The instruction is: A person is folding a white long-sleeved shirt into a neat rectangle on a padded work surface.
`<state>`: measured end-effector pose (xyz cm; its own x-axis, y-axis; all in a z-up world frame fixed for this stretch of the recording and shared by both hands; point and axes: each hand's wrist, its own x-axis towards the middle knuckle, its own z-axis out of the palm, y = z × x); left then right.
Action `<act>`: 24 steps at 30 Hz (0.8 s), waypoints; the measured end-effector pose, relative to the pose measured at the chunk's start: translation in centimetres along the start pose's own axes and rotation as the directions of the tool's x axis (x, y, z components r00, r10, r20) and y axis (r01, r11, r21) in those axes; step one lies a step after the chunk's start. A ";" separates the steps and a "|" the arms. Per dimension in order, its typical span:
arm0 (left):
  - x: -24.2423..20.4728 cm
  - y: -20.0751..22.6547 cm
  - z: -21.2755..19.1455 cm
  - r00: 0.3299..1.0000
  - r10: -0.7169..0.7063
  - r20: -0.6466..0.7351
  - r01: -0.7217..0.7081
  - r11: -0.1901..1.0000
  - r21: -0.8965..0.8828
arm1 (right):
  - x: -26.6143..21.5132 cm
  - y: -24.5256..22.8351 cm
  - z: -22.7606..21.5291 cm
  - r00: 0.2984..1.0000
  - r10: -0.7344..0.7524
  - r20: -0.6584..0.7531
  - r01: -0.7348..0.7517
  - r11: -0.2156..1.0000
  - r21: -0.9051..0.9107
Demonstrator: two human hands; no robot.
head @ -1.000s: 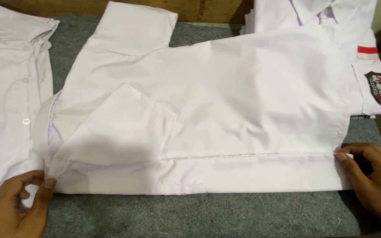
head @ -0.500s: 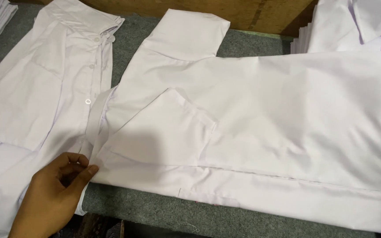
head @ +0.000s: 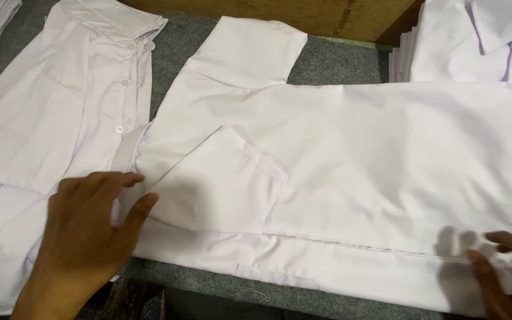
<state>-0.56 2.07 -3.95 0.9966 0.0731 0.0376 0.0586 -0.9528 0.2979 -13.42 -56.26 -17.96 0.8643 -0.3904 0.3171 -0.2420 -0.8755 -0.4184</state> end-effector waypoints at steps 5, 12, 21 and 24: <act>1.9 0.4 3.2 0.950 0.304 -0.070 -0.261 0.898 0.354 | 2.3 -16.0 -1.5 0.745 -0.504 0.437 0.547 0.837 0.032; 2.0 0.1 4.9 0.939 0.320 -0.127 -0.274 0.917 0.290 | 1.4 -27.1 0.2 0.454 -0.810 0.372 0.772 0.566 0.289; 6.4 5.9 1.1 0.972 0.215 0.099 -0.192 0.961 -0.198 | 9.0 -33.9 3.3 0.558 -0.284 0.779 0.256 0.953 0.164; 8.6 9.0 -1.7 0.914 0.062 0.401 0.007 0.986 -0.168 | 9.6 -34.4 3.4 0.587 -0.241 0.773 0.155 0.970 0.185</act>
<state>8.42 -5.41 0.68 0.9376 -0.1101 -0.3297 0.0554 -0.8891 0.4543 4.69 -28.98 -3.41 0.9063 0.2022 -0.3711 -0.0191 -0.8576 -0.5140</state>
